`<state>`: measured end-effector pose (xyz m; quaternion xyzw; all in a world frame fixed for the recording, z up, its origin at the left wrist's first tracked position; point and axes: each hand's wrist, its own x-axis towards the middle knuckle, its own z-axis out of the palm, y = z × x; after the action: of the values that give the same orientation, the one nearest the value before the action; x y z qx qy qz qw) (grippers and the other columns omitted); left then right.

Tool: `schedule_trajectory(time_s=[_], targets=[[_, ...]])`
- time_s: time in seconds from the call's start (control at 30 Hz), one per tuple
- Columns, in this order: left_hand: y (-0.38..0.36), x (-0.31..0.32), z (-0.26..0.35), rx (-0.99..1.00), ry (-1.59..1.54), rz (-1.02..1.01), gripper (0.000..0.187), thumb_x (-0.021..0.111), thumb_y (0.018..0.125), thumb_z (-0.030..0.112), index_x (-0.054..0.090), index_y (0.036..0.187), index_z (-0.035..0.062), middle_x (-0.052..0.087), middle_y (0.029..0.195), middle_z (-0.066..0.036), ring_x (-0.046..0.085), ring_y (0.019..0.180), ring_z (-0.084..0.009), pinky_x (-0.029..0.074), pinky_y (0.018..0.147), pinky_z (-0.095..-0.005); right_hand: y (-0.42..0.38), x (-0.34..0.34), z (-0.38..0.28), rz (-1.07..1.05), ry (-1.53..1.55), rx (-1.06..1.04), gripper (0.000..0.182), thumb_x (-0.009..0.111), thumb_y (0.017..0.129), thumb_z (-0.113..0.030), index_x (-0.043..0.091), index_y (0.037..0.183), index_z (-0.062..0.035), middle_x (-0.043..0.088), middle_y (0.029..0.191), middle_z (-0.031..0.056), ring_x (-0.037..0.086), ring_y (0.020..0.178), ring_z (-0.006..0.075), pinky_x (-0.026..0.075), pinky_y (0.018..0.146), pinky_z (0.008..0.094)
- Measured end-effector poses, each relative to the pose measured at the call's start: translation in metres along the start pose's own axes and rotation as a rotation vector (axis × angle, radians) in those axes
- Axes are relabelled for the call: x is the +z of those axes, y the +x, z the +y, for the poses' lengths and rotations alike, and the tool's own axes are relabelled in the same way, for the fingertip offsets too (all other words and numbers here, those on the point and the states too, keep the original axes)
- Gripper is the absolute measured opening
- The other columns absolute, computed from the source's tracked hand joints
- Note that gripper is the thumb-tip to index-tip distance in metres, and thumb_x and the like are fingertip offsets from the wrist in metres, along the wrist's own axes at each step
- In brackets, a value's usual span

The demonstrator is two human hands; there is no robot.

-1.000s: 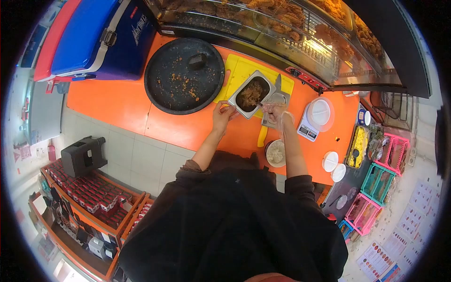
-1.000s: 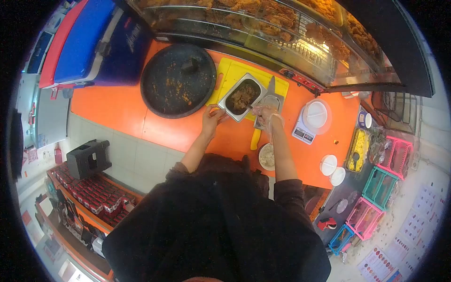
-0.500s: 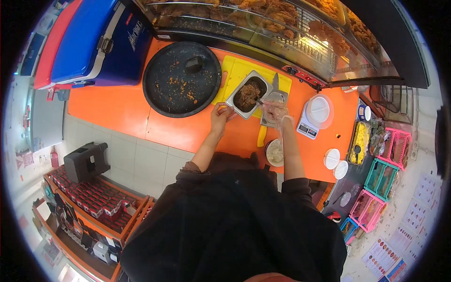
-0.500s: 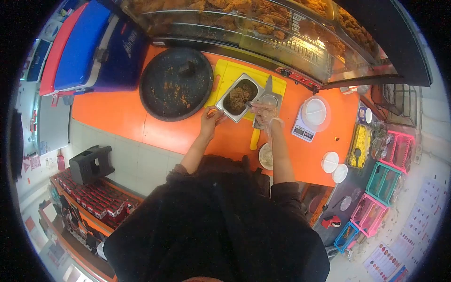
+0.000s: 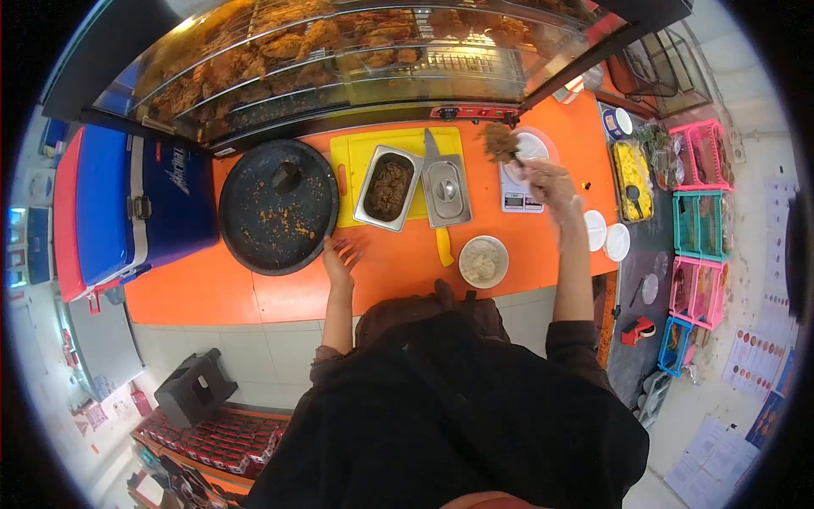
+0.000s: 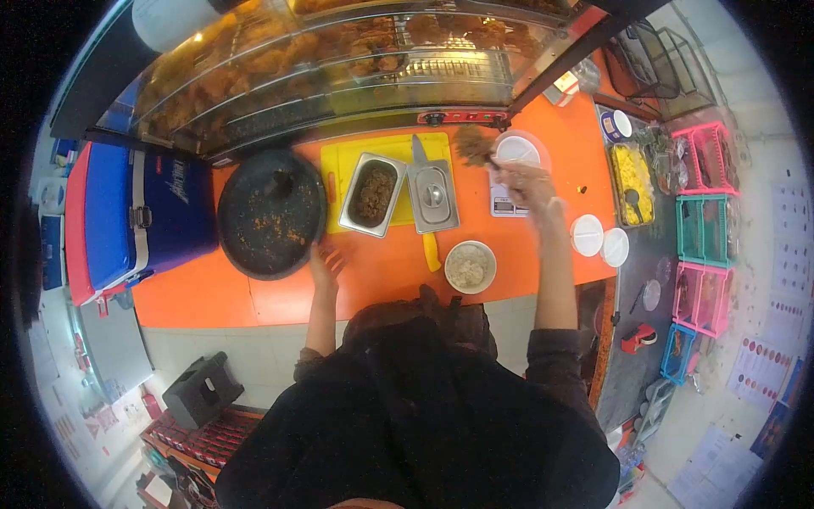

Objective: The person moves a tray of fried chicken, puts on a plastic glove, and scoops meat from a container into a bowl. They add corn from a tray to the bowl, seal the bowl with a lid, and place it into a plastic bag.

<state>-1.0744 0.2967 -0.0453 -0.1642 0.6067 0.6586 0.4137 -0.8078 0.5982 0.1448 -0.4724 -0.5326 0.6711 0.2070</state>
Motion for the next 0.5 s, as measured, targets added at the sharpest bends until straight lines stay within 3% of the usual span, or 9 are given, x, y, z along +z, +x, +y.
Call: schedule_trajectory(time_s=[0.07, 0.2, 0.33, 0.4, 0.43, 0.5], targets=[[0.001, -0.012, -0.002, 0.003, 0.004, 0.034, 0.042, 0.036, 0.093, 0.044, 0.049, 0.098, 0.0038, 0.052, 0.096, -0.012, 0.057, 0.087, -0.0272, 0.053, 0.072, -0.0407, 0.012, -0.044, 0.014, 0.082, 0.003, 0.005, 0.026, 0.06, 0.08, -0.006, 0.062, 0.104, 0.0026, 0.061, 0.079, 0.0026, 0.038, 0.047, 0.0043, 0.025, 0.04, 0.018], [0.006, -0.027, -0.008, 0.031, 0.017, 0.06, 0.04, 0.034, 0.094, 0.042, 0.05, 0.097, 0.0055, 0.053, 0.096, -0.01, 0.058, 0.086, -0.0262, 0.051, 0.073, -0.0391, 0.022, -0.077, 0.027, 0.259, 0.038, 0.047, 0.027, 0.06, 0.079, -0.007, 0.063, 0.105, 0.0014, 0.061, 0.075, 0.001, 0.038, 0.046, 0.0038, 0.026, 0.04, 0.0184], [0.004, -0.026, -0.007, 0.036, 0.011, 0.068, 0.036, 0.034, 0.094, 0.04, 0.051, 0.096, 0.0075, 0.055, 0.095, -0.008, 0.058, 0.087, -0.0252, 0.048, 0.073, -0.0377, 0.061, -0.099, 0.083, 0.423, 0.037, 0.085, 0.029, 0.06, 0.079, -0.009, 0.063, 0.107, 0.0007, 0.061, 0.073, 0.001, 0.041, 0.047, 0.0052, 0.029, 0.041, 0.0193], [0.005, -0.025, -0.009, 0.031, 0.02, 0.06, 0.036, 0.033, 0.094, 0.039, 0.051, 0.095, 0.0076, 0.055, 0.096, -0.008, 0.058, 0.087, -0.0252, 0.048, 0.073, -0.0376, 0.102, -0.125, 0.146, 0.349, -0.016, -0.209, 0.029, 0.063, 0.075, -0.009, 0.065, 0.102, -0.0005, 0.061, 0.072, 0.0012, 0.048, 0.052, 0.0082, 0.036, 0.044, 0.0223], [0.006, -0.024, -0.009, 0.022, 0.026, 0.055, 0.035, 0.033, 0.094, 0.038, 0.051, 0.094, 0.0077, 0.056, 0.096, -0.008, 0.059, 0.087, -0.0252, 0.048, 0.073, -0.0375, 0.12, -0.125, 0.167, 0.349, -0.012, -0.211, 0.029, 0.063, 0.075, -0.009, 0.065, 0.102, -0.0005, 0.061, 0.072, 0.0012, 0.048, 0.052, 0.0082, 0.036, 0.044, 0.0223], [0.006, -0.02, -0.009, 0.017, 0.036, 0.054, 0.035, 0.033, 0.094, 0.037, 0.051, 0.095, 0.0076, 0.056, 0.096, -0.008, 0.059, 0.086, -0.0252, 0.048, 0.072, -0.0376, 0.144, -0.118, 0.188, 0.559, -0.563, -0.438, 0.022, 0.06, 0.072, -0.007, 0.067, 0.092, -0.0002, 0.062, 0.07, 0.0076, 0.058, 0.057, 0.0182, 0.044, 0.048, 0.0288]])
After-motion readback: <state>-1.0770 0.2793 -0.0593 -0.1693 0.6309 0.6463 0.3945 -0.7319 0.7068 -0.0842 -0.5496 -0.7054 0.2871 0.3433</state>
